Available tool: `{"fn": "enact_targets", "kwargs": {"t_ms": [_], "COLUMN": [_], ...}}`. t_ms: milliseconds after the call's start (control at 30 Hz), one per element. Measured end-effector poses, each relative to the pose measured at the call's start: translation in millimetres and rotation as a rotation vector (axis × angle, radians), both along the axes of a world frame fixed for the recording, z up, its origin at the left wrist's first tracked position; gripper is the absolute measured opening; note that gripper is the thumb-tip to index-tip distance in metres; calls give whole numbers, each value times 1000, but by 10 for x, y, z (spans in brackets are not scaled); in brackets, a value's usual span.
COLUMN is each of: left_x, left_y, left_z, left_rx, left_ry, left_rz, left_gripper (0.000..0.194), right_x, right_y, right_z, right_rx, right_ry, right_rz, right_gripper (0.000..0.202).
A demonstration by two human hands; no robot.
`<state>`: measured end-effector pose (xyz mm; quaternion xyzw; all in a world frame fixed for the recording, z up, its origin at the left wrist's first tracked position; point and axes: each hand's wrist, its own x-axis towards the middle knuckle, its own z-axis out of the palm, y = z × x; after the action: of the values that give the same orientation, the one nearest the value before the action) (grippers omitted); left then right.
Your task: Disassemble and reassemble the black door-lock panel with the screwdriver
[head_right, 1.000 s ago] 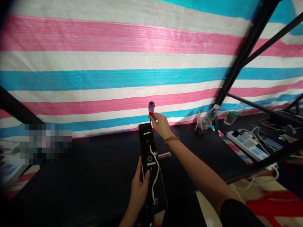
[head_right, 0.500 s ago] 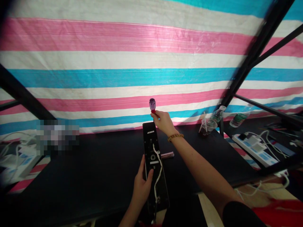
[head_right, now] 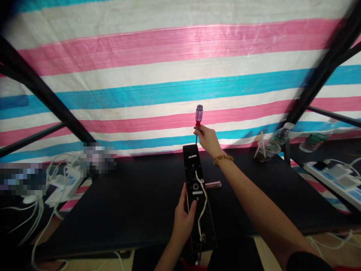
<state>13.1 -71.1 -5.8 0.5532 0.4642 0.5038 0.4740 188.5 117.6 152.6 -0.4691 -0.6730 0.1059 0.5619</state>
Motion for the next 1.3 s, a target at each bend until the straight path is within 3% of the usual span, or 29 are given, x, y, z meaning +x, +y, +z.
{"fn": "enact_targets", "kwargs": {"t_ms": [100,333,533,733,800,867,1000,1067,1167,1300], "left_x": [-2,-14,-27,-25,-55,-85,-66,-7,104,210], "left_y": [4,10,41,81,236,523,1348,1729,2104,2264], "left_z": [-6,-67,-69,-41,81,295,795,945,997,938], "left_rx": [-4,-4,-18,-67,42,241,562,593,568,517], "left_ry": [-1,-1,-11,-10,52,164,443,558,681,658], "left_rz": [-6,5,20,168,237,280,209,166,54,-90], "left_gripper": [70,68,67,62,54,38,22,23,29,30], "right_x": [-22,57,-8,-43,-21,-2,-12,-38,-79,-108], "right_y": [6,116,132,101,98,101,109,112,105,74], "right_z": [-26,37,38,44,53,62,71,66,52,48], "right_rx": [-3,-36,-108,-29,-36,-61,-74,-59,-34,5], "right_ry": [35,68,275,168,159,193,304,338,321,209], "right_rz": [30,-82,145,-21,-25,12,160,214,184,22], "right_gripper": [23,23,15,18,16,14,7,5,10,14]}}
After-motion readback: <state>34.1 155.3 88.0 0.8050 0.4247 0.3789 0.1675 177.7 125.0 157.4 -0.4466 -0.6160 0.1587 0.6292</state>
